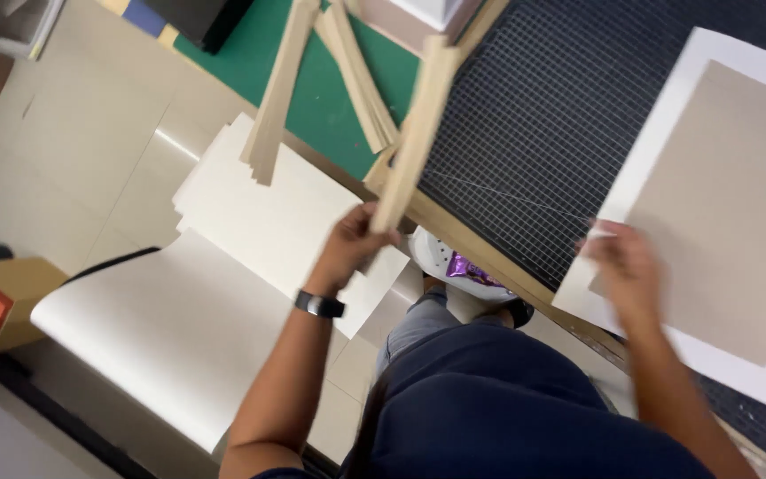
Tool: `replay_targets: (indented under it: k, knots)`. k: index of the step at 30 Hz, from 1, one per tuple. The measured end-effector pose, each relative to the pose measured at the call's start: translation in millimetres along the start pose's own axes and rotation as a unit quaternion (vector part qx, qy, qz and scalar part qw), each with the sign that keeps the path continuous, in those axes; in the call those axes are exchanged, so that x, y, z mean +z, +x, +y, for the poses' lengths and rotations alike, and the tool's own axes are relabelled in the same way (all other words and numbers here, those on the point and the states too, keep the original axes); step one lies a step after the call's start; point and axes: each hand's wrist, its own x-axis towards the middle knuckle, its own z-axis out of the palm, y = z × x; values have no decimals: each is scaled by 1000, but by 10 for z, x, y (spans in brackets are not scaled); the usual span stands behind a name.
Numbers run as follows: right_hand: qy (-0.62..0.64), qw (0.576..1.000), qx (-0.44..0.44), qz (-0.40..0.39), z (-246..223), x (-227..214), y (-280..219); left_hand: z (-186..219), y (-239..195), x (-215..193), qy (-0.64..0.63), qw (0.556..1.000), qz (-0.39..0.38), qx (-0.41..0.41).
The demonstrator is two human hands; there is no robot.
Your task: Smoothing a white sheet on a cutting mat, placing cardboard strips, and applying glue with a roller.
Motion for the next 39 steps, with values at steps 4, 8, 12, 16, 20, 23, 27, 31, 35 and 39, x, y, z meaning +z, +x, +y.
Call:
replay_targets:
  k: [4,8,12,16,20,23,27,31,35,39]
  knots:
    - [329,928,141,-101,-827,734,-270,-186,46,1160,2,997,-77,25]
    - [327,919,220,-3,-559,540,-112,-135,125,2141,76,986,-146,27]
    - [272,932,231,68,71,5,53,-524,448,2783,196,960,-168,104]
    - [188,947,220,139,807,-641,221,-838,715,3342,228,950,-208,46]
    - [75,952,234,181,1222,-1105,306,-840,708,3765,260,935,-241,3]
    - [8,958,209,198,1537,-1279,367,-543,623,4036,293,912,-285,10]
    - [-19,954,216,205,1486,-1257,410,-746,649,4263,301,902,-309,0]
    - [-50,953,226,193,1337,-1280,424,-718,670,4414,330,892,-307,28]
    - [-51,957,225,176,1250,-1311,431,-714,681,4493,385,868,-307,54]
    - [-69,959,220,164,1197,-1387,470,-951,932,4542,459,824,-318,102]
